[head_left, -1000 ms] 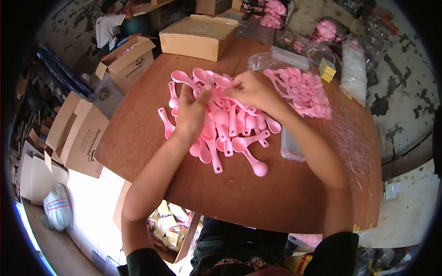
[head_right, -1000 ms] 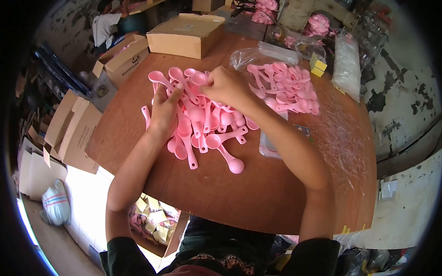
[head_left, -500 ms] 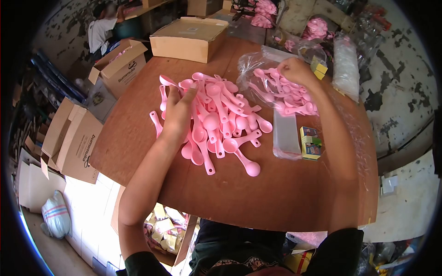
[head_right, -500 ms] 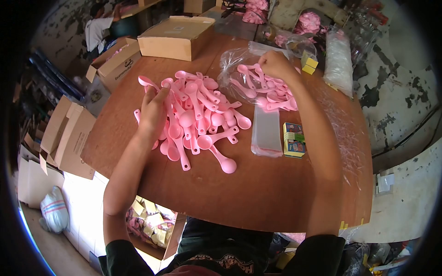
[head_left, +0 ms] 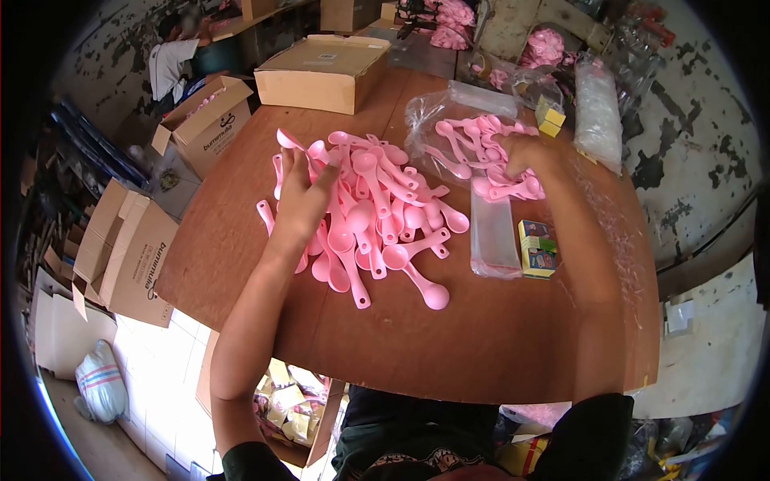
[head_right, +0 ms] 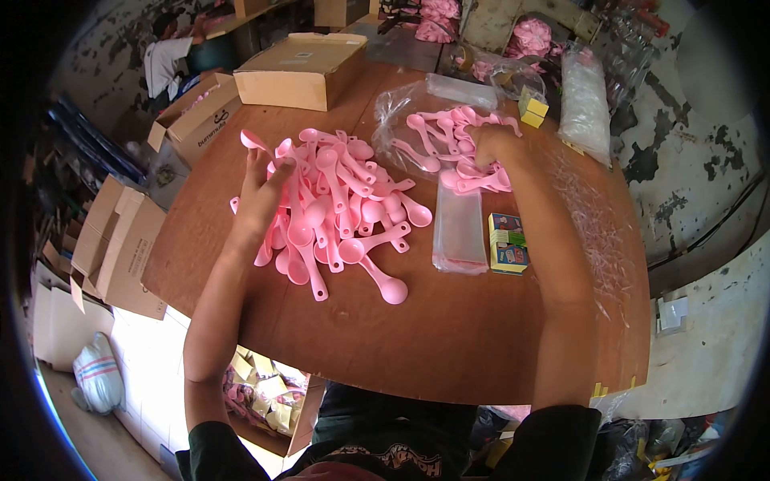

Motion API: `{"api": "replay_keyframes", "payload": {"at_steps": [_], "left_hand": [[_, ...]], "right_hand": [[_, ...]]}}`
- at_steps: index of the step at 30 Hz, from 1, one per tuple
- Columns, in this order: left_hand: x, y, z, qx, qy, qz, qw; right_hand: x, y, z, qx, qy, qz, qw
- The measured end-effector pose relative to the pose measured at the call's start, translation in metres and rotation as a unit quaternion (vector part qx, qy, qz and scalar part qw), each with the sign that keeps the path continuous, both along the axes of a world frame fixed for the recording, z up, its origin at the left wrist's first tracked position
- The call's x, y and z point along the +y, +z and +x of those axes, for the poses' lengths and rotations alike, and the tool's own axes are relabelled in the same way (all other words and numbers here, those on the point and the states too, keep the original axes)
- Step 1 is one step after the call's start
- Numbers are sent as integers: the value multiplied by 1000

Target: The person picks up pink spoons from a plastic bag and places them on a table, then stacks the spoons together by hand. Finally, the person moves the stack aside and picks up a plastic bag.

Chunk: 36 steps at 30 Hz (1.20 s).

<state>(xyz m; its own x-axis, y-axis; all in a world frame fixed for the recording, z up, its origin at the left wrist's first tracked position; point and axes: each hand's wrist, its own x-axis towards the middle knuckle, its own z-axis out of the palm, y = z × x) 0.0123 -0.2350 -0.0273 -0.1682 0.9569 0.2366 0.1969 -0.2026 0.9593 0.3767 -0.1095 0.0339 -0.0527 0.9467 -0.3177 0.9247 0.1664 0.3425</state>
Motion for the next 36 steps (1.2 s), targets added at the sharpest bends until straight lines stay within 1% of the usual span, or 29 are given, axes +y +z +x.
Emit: {"api": "replay_keyframes", "payload": {"at_steps": [2,3,5,6,8,9,11,14,18,20,21,23,24,26,27,29,30,32,36], "left_hand": [[2,-5,-4,169,57,70,982],[2,-4,-5,168,57,70,982],[0,1,-6,267,103,25,958],[-1,2,-6,266,104,26,958],[-2,5,-8,312,91,45,945],[-3,4,-8,311,93,46,945],[-4,3,-6,329,101,102,933],[-6,2,-4,328,102,130,930],[-7,0,-3,348,104,125,923],[-9,2,-2,363,97,121,919],[-10,2,-2,362,97,121,919],[-9,2,-1,362,96,127,919],[-10,2,-1,361,96,127,919],[-10,3,1,345,90,156,921],[-11,3,1,345,89,156,921],[-12,4,4,342,82,170,920],[-12,3,4,342,82,170,920],[-11,0,6,339,78,190,918],[-11,-2,7,325,72,198,922]], "right_hand": [[2,-3,0,-8,20,16,1000],[3,-6,1,-8,20,16,1000],[4,-11,5,1,41,53,998],[3,-10,3,0,41,54,998],[-2,-12,-2,-27,55,72,996],[-3,-12,-2,-28,55,74,995],[-4,-13,-2,-6,69,88,994],[-4,-13,1,17,92,109,990],[-4,-14,12,41,107,151,982],[4,-18,21,106,161,178,965],[4,-14,20,106,162,177,965],[3,-6,21,255,144,147,945],[4,-4,21,254,144,146,945],[8,1,20,416,155,168,880],[9,5,19,417,155,168,880],[10,12,16,495,141,163,842],[10,14,15,495,141,163,842],[11,17,12,562,153,123,804],[14,14,11,570,152,139,795]]}}
